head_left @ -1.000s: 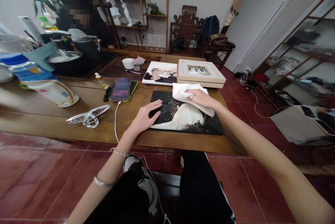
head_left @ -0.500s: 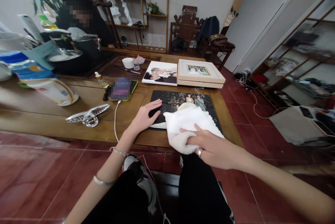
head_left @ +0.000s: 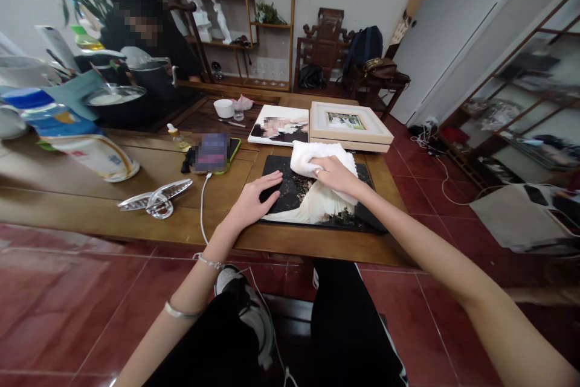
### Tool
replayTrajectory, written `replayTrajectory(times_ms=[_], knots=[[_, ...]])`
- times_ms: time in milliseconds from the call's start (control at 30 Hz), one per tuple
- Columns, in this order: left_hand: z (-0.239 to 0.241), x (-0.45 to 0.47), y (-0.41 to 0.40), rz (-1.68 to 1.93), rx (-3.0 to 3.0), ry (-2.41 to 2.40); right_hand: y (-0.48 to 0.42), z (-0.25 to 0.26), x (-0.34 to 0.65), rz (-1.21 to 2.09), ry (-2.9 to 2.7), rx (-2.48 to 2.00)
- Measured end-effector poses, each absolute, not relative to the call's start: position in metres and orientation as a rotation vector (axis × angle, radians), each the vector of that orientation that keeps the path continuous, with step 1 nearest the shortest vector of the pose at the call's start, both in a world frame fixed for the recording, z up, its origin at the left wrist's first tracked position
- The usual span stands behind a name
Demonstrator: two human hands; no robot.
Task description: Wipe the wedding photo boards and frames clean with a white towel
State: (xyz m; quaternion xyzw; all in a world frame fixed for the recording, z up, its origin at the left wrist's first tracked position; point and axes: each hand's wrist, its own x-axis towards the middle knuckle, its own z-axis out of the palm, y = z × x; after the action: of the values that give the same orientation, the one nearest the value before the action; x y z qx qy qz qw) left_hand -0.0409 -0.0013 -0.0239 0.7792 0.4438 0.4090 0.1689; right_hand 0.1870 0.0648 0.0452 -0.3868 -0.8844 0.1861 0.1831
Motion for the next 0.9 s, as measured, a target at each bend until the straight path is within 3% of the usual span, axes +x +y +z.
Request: replayTrajectory(times_ms=[200, 467, 900], knots=[[-0.023, -0.041, -0.002, 1.148, 2.223, 1.277, 0.000, 0.048, 0.193, 0.582, -2.632, -0.984], [-0.023, -0.041, -0.002, 1.131, 2.234, 1.260, -0.081, 0.067, 0.211, 0.917, -2.791, -0.821], [-0.027, -0.042, 0.002, 1.081, 2.235, 1.213, 0.058, 0.044, 0.177, 0.505, -2.469, -1.146]])
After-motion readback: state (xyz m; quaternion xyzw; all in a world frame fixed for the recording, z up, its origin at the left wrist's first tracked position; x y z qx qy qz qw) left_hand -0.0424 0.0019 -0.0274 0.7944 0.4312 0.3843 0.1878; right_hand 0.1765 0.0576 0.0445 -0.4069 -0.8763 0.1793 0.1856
